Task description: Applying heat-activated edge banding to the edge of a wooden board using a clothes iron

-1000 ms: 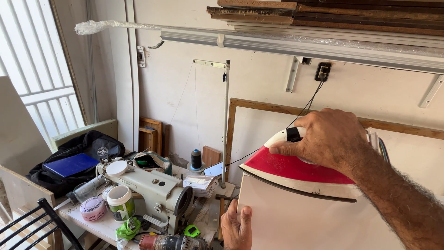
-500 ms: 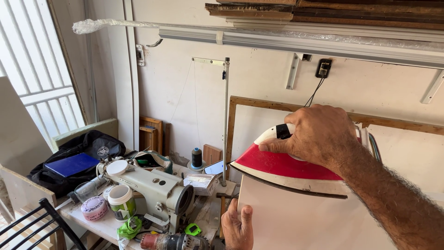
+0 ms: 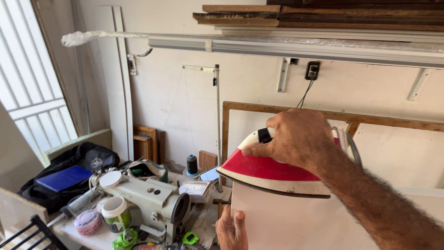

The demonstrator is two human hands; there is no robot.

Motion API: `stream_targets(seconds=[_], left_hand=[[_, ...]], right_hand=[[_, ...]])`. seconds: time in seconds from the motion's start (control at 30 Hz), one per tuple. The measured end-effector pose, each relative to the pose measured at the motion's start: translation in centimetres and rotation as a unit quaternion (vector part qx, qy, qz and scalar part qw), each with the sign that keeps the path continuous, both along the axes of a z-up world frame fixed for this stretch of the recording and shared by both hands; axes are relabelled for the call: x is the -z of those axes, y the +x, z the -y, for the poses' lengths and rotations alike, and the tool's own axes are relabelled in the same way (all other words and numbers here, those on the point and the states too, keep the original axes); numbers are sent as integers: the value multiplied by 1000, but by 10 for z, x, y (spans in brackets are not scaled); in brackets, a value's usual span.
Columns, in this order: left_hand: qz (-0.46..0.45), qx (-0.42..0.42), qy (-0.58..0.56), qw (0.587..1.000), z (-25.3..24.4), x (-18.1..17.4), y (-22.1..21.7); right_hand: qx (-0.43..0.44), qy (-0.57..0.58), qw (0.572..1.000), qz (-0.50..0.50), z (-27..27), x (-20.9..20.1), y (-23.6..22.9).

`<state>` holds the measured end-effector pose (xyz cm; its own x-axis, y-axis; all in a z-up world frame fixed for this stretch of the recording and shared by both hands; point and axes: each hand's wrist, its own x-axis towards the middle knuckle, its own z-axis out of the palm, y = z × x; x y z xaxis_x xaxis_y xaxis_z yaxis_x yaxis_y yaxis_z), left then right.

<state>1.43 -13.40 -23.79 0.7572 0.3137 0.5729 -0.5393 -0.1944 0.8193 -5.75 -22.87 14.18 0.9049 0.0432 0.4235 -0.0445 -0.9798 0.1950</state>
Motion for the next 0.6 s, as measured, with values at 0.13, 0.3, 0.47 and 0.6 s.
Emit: stream_targets(seconds=[0.13, 0.3, 0.47, 0.6], left_hand=[[19, 0, -30, 999, 0, 0, 6], [133, -109, -52, 984, 18, 65, 56], [117, -186, -88, 972, 20, 53, 59], [147, -325, -30, 934, 22, 69, 78]], right_hand=[[-12, 8, 1000, 5, -3, 0, 1], [-32, 9, 999, 18, -3, 4, 4], [-44, 34, 998, -12, -7, 3, 5], [-37, 41, 998, -40, -13, -4, -3]])
